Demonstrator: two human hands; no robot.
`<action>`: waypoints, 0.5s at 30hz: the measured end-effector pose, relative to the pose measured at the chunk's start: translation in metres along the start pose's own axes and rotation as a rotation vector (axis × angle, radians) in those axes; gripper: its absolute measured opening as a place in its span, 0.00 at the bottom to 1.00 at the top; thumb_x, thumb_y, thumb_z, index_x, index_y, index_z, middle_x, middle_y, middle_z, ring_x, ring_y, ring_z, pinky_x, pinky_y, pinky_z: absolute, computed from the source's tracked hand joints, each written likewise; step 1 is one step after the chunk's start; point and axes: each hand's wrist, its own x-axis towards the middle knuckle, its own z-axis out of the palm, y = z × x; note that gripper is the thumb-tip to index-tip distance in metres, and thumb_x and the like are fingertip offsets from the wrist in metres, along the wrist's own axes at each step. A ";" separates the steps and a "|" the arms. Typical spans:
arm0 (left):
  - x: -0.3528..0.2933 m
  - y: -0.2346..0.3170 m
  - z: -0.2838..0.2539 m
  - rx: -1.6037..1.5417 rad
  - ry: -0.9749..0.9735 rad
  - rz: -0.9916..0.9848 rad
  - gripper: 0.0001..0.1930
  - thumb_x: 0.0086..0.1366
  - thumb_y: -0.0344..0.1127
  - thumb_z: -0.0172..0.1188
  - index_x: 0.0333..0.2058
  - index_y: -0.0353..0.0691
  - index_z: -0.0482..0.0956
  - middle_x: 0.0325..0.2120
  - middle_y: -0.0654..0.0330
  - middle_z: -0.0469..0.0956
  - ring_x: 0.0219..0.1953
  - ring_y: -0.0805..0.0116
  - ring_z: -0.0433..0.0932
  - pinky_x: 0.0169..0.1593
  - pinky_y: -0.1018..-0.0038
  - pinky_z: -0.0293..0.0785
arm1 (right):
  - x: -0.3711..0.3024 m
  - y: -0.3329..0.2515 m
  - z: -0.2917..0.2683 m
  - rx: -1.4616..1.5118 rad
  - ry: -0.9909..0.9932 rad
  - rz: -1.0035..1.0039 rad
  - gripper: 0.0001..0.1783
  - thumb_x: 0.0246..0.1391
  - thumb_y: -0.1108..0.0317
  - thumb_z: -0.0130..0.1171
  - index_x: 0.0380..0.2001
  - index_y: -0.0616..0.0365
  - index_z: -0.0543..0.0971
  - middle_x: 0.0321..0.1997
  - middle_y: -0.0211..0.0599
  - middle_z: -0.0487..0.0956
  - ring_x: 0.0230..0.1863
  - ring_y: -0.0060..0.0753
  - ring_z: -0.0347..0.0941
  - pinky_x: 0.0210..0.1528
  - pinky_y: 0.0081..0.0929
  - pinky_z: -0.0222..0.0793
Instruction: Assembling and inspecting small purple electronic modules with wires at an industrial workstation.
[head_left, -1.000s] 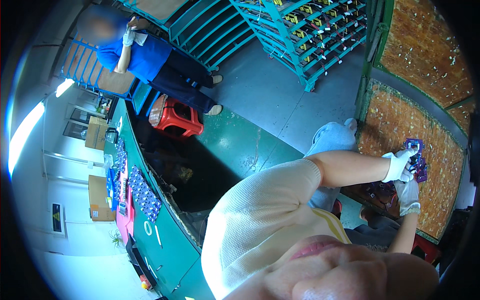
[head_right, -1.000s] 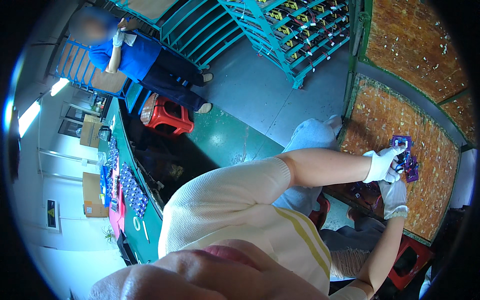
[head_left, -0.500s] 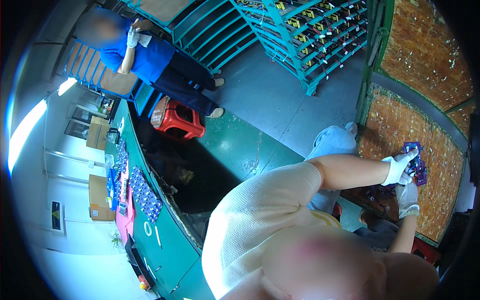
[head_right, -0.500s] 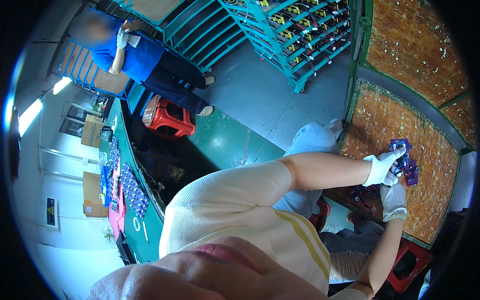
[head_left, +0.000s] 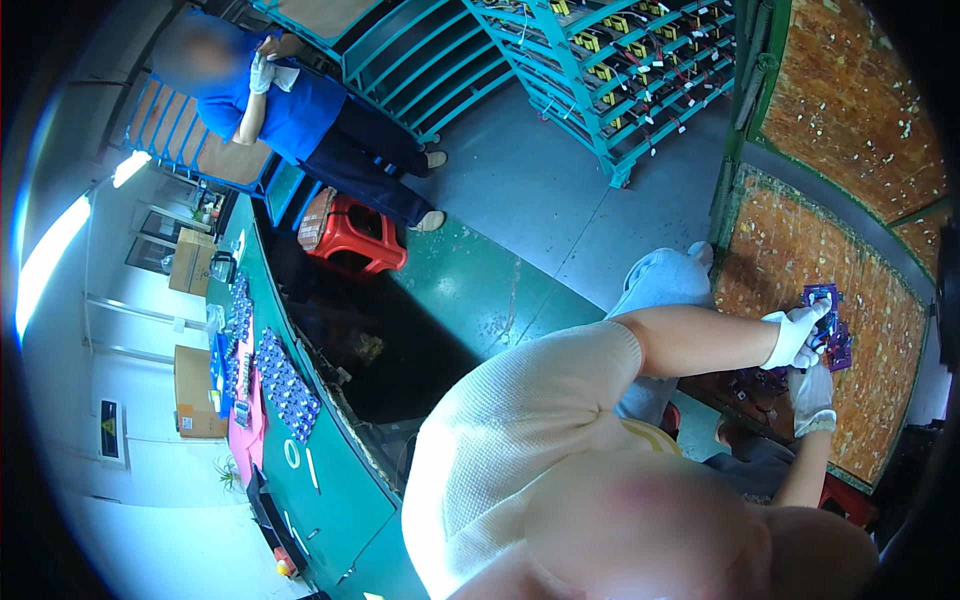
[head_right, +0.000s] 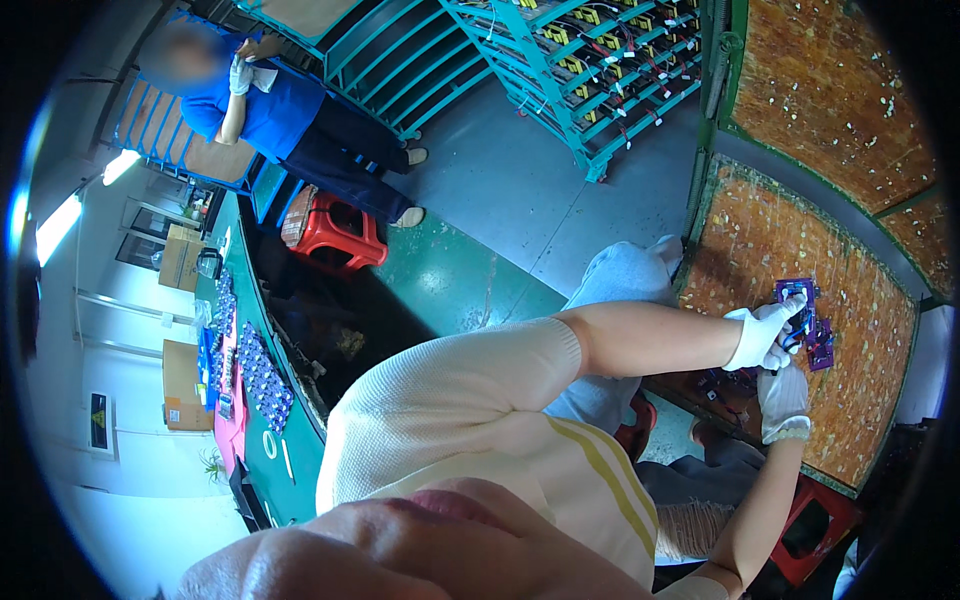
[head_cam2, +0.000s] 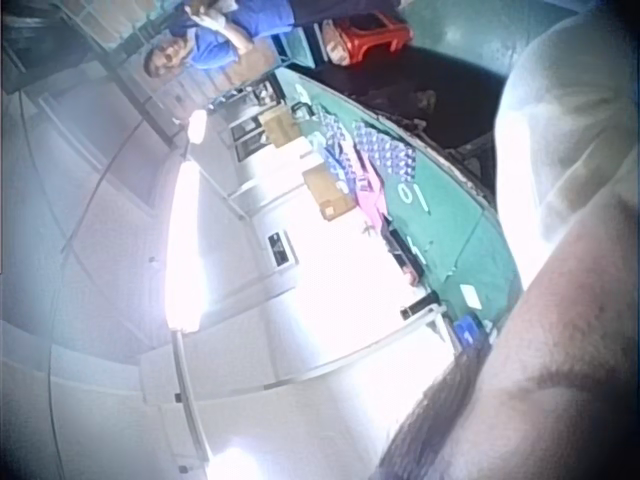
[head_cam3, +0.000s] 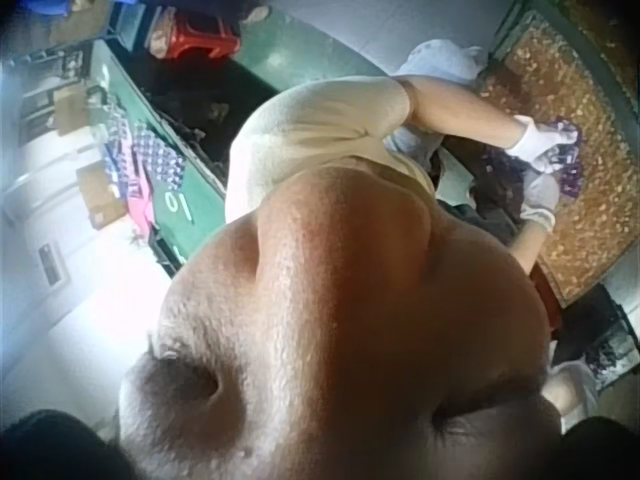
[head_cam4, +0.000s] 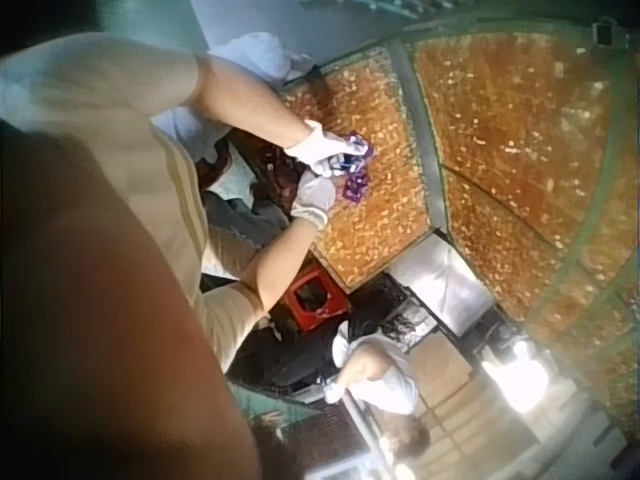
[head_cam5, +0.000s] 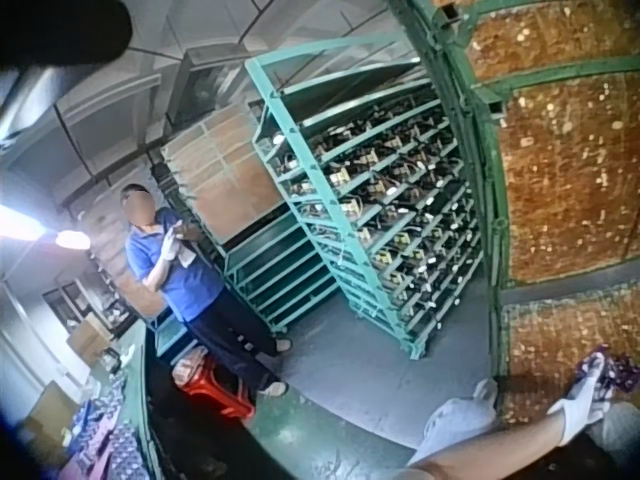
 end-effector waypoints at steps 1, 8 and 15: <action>-0.001 -0.001 0.000 -0.001 0.000 -0.001 0.30 0.52 0.68 0.49 0.28 0.42 0.65 0.17 0.61 0.69 0.12 0.67 0.66 0.16 0.73 0.64 | 0.000 0.002 0.000 -0.001 -0.001 0.000 0.10 0.45 0.65 0.48 0.25 0.60 0.74 0.24 0.53 0.75 0.29 0.55 0.72 0.30 0.46 0.67; -0.007 0.004 0.001 -0.004 -0.014 -0.015 0.28 0.53 0.66 0.49 0.27 0.42 0.64 0.17 0.61 0.68 0.11 0.68 0.64 0.15 0.74 0.62 | 0.002 0.001 -0.001 -0.046 -0.091 0.039 0.12 0.46 0.63 0.48 0.28 0.60 0.74 0.27 0.53 0.76 0.32 0.55 0.72 0.32 0.45 0.67; -0.018 0.009 0.001 0.052 -0.093 -0.005 0.29 0.53 0.69 0.46 0.25 0.44 0.64 0.12 0.63 0.65 0.07 0.74 0.54 0.11 0.78 0.48 | -0.002 -0.019 -0.017 0.026 -0.098 0.027 0.12 0.47 0.64 0.48 0.31 0.62 0.72 0.28 0.55 0.75 0.32 0.56 0.72 0.33 0.46 0.66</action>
